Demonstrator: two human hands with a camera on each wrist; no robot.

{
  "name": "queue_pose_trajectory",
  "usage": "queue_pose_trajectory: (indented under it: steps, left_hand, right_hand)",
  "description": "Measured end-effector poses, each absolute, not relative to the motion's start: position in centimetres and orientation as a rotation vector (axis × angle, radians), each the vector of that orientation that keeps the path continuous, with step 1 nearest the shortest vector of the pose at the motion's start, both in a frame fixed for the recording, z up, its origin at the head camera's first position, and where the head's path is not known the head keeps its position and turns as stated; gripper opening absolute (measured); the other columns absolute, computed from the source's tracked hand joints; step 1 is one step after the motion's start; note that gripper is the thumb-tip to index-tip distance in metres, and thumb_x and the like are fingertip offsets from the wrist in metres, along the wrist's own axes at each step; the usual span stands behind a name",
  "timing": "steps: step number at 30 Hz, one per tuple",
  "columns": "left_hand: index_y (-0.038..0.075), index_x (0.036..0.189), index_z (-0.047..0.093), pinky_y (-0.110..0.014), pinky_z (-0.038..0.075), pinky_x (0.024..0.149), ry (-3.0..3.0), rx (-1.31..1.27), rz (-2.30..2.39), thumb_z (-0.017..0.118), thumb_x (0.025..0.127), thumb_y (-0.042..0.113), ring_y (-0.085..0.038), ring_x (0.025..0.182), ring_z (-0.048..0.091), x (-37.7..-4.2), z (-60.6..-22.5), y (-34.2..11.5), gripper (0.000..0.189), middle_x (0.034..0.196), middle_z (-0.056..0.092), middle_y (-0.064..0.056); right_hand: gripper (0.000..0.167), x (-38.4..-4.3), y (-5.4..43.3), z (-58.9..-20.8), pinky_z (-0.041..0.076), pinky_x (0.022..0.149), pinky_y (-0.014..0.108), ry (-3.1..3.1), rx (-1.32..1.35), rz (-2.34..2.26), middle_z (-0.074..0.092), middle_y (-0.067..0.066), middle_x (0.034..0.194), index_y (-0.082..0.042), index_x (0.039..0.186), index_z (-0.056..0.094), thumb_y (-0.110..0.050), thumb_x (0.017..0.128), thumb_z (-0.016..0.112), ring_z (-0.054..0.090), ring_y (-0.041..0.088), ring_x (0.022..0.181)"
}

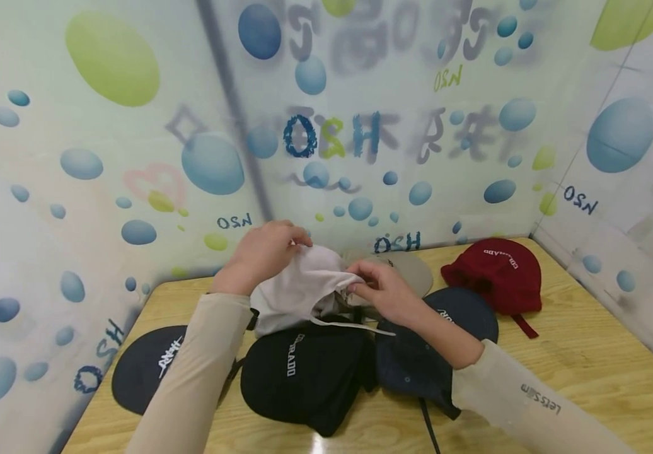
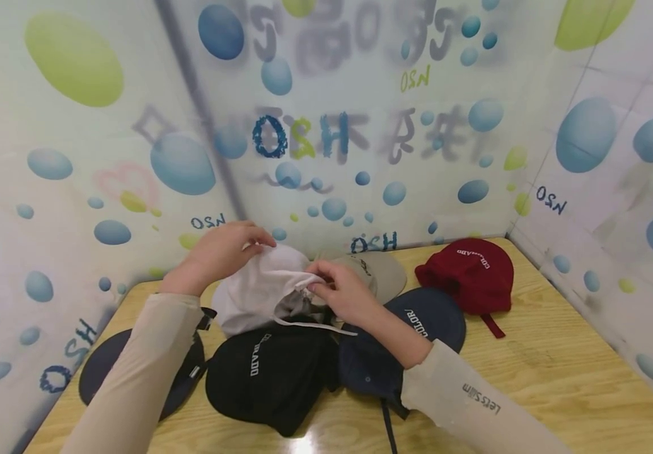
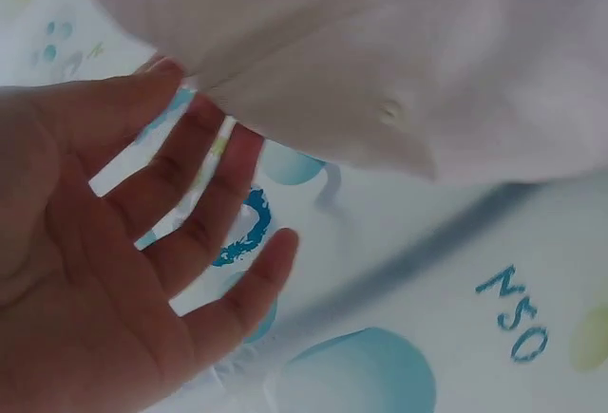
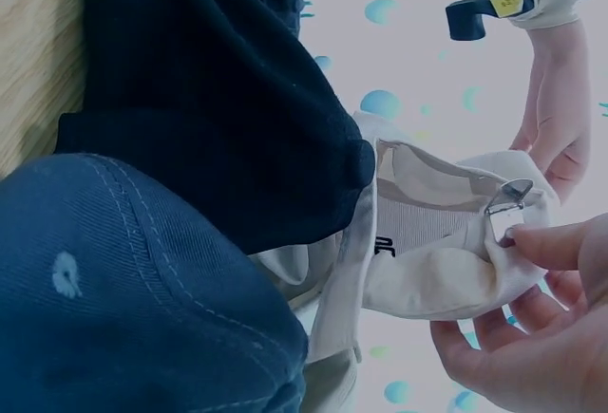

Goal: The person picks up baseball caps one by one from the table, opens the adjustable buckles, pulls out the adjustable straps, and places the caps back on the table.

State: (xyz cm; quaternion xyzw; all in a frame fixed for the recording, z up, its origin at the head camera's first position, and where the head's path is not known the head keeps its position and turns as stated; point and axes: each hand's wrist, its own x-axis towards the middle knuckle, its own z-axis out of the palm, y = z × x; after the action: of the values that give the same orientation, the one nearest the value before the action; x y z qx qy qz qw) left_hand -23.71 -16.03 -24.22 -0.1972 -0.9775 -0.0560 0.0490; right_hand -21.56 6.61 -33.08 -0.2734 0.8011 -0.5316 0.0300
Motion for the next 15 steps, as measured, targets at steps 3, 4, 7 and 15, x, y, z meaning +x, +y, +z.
queue_pose_trajectory:
  steps: [3,4,7,15]
  left_hand:
    - [0.015,0.112,0.074,-0.042,0.054,0.09,-3.052,-0.587,-0.312,0.063,0.097,0.011,-0.026,0.106,0.066,-23.9,-23.9,-16.2,0.019,0.115,0.071,-0.007]
    - [0.014,0.112,0.074,-0.042,0.054,0.089,-3.067,-0.578,-0.343,0.063,0.097,0.011,-0.026,0.105,0.066,-23.9,-23.8,-16.3,0.018,0.114,0.071,-0.007]
    - [0.012,0.113,0.073,-0.043,0.054,0.089,-3.074,-0.554,-0.41,0.063,0.098,0.012,-0.026,0.106,0.065,-24.0,-23.6,-16.6,0.018,0.115,0.071,-0.008]
    - [0.01,0.113,0.07,-0.045,0.053,0.089,-3.006,-0.476,-0.477,0.058,0.1,0.01,-0.029,0.106,0.064,-24.1,-23.2,-17.1,0.018,0.116,0.068,-0.011]
  right_hand:
    - [0.012,-21.5,6.6,-33.1,0.054,0.09,0.038,2.472,-0.847,-1.64,0.065,0.015,0.107,-0.001,0.108,0.065,-0.003,0.098,0.059,0.057,0.021,0.092]
    - [0.011,-21.5,6.7,-33.1,0.054,0.089,0.037,2.47,-0.855,-1.644,0.065,0.015,0.106,0.0,0.107,0.065,-0.003,0.098,0.059,0.057,0.02,0.092]
    - [0.011,-21.6,6.8,-33.3,0.053,0.086,0.034,2.448,-0.881,-1.66,0.065,0.017,0.106,0.001,0.106,0.065,-0.002,0.098,0.059,0.056,0.019,0.091]
    - [0.021,-21.5,7.4,-33.1,0.055,0.096,0.044,2.485,-0.894,-1.664,0.067,0.017,0.116,0.0,0.116,0.066,-0.004,0.096,0.063,0.062,0.024,0.101]
